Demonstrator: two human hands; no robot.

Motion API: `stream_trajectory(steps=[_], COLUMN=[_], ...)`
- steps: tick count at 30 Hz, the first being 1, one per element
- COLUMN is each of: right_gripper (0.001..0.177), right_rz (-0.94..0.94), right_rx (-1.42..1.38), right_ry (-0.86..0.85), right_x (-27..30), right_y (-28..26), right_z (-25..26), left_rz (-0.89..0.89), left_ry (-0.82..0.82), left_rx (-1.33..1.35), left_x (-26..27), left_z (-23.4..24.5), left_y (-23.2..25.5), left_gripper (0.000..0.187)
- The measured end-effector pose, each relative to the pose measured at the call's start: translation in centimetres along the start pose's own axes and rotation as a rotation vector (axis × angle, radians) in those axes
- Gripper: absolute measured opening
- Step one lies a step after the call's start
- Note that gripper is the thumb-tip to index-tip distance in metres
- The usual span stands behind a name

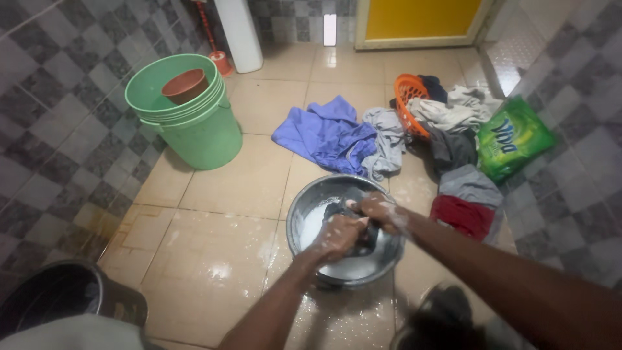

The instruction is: The person washes a dark garment by hand in a metal basin filled with soapy water. They repeatedly submerge, agitate, wring, and rinse the cloth, then lift and shake it to remove excess water.

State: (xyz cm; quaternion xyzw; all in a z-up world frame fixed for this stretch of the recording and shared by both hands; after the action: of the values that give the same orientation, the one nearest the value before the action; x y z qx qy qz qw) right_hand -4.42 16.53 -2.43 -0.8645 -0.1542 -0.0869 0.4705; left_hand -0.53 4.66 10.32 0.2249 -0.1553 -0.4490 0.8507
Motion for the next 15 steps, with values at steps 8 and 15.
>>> stream_trajectory(steps=[8, 15], right_gripper=[0.055, 0.046], right_rz=[-0.293, -0.538], right_rx=[0.723, 0.772], right_ry=[0.496, 0.255], right_x=[-1.7, -2.9], right_y=[12.4, 22.5], right_z=[7.6, 4.2], left_rz=[0.514, 0.460], left_ry=[-0.035, 0.637], left_rx=[0.153, 0.221], left_x=[-0.7, 1.3], left_z=[-7.1, -12.7], left_y=[-11.5, -13.5], left_gripper=[0.038, 0.019])
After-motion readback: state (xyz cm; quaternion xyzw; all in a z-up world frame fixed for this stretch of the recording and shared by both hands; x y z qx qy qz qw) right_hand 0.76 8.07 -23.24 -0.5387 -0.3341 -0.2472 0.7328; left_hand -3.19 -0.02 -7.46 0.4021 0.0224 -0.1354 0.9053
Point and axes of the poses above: each hand's wrist, its own x-axis away from the middle knuckle, its own z-axis out of the back of the hand, y = z × x, the point moved 9 cm from there along -x, towards the middle knuckle, and after that the axes turned 12 degrees about -x, right-handed, at the moved point
